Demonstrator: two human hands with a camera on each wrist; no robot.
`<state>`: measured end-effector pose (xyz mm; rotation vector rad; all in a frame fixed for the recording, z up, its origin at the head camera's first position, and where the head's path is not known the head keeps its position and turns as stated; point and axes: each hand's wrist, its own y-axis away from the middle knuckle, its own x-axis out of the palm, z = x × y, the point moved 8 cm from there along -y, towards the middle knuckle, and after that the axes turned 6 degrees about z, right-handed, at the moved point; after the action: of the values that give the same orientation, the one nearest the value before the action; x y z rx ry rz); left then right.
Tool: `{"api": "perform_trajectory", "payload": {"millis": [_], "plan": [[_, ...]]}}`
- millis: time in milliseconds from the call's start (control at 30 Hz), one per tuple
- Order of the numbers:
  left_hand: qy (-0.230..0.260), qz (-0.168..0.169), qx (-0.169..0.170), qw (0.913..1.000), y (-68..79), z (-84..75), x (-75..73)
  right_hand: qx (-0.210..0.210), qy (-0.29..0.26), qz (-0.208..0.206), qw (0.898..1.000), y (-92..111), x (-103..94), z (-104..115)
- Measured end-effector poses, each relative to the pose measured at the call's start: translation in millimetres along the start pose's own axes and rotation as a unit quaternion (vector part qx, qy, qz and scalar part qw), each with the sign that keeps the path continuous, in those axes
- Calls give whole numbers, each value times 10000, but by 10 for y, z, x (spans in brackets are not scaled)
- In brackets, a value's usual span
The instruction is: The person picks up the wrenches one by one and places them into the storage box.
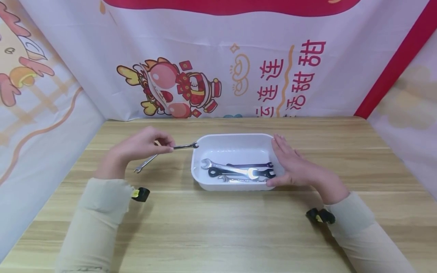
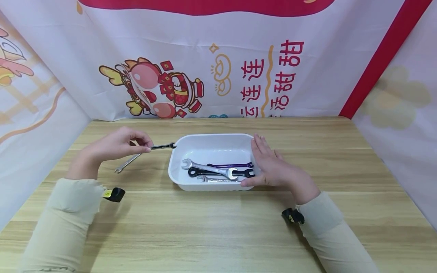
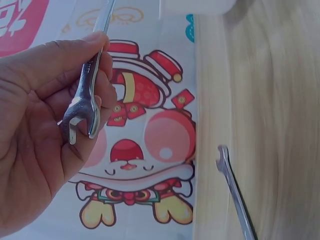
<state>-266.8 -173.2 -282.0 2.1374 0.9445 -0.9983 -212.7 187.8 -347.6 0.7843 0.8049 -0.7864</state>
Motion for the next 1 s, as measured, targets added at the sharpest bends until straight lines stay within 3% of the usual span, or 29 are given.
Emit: {"api": "perform_trajectory", "payload": {"millis": [333,1000], "plan": [[37,-106,196,9997,-119,-170,86,44,20,75,10000,-19,7,-8],[230,-271,1075,9936,-452,-549,316,-110,-14,-56,9999,-11,-22,19]]}}
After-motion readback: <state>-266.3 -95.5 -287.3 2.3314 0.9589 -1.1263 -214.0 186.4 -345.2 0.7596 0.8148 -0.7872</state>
